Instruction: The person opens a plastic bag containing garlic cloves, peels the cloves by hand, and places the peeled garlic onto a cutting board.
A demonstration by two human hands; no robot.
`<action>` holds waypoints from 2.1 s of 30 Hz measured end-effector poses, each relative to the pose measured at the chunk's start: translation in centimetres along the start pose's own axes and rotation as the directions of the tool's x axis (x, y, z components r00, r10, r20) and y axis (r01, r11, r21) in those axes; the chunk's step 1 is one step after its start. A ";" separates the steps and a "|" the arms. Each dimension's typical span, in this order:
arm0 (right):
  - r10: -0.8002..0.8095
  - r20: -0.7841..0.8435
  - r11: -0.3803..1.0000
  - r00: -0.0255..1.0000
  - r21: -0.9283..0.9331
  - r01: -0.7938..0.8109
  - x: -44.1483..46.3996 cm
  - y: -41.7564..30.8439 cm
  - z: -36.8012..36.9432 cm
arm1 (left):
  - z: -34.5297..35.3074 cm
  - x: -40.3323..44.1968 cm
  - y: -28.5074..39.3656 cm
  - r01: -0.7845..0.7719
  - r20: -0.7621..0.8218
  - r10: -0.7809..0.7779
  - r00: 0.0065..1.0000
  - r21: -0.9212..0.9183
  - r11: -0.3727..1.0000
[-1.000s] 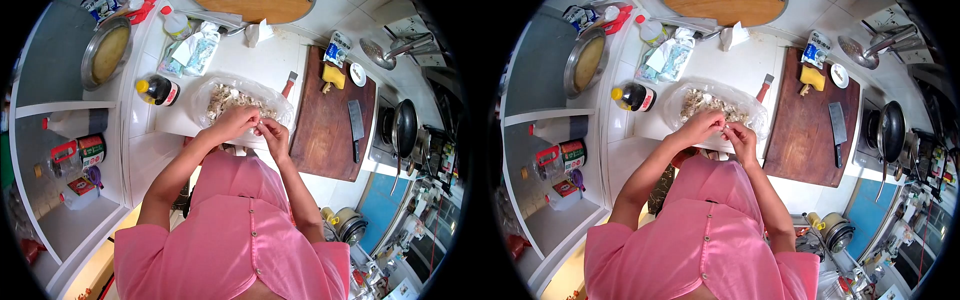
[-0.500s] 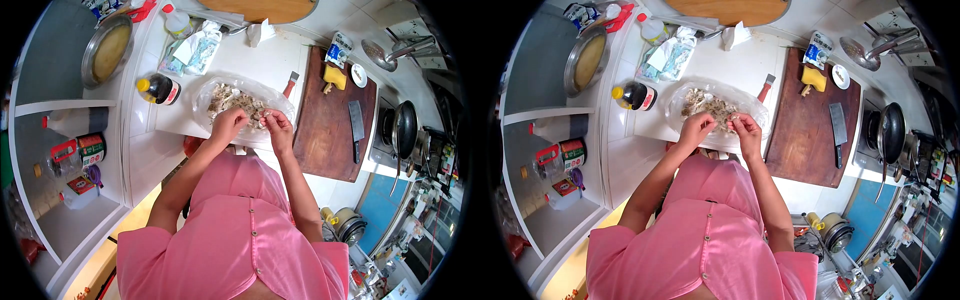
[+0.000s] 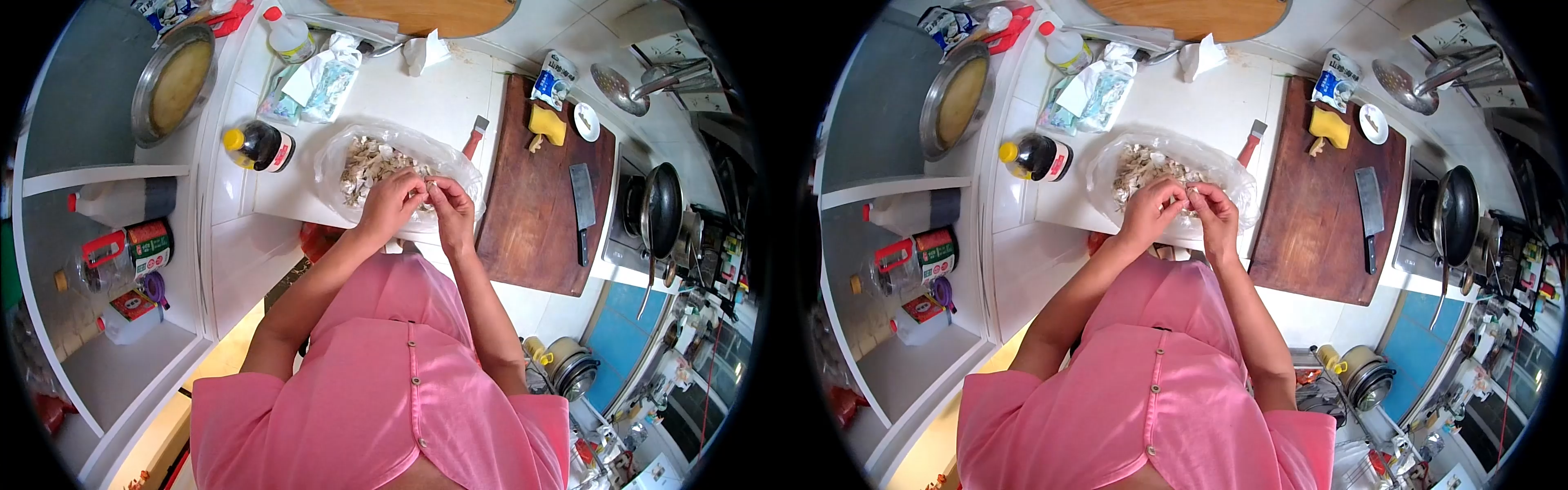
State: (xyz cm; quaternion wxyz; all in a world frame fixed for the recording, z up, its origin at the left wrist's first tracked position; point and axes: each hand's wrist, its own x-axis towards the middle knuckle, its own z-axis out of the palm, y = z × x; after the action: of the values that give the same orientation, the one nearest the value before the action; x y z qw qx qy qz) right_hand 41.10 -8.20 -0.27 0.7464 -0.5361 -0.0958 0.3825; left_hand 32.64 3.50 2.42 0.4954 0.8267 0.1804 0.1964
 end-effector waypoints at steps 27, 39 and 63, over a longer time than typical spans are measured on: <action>-0.175 0.121 0.961 0.977 -0.193 0.196 -0.1 -1.6 0.3 | -1.1 0.5 1.1 0.181 -0.013 -0.184 0.983 -0.132 0.975; -0.332 0.217 0.622 0.918 -0.681 0.386 -1.1 -4.6 1.5 | -1.2 0.8 2.1 0.153 -0.029 -0.155 0.988 -0.052 0.987; -0.076 0.145 0.986 0.987 -0.136 0.096 -0.3 -4.1 0.4 | -2.9 1.7 1.4 -0.201 0.091 0.199 0.976 0.017 0.979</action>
State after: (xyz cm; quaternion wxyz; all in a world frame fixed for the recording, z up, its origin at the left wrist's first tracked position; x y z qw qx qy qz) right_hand 42.56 -8.64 3.51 0.7134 -0.5557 -0.1979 0.3782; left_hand 32.72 5.92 5.14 0.4696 0.8551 0.0767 0.2060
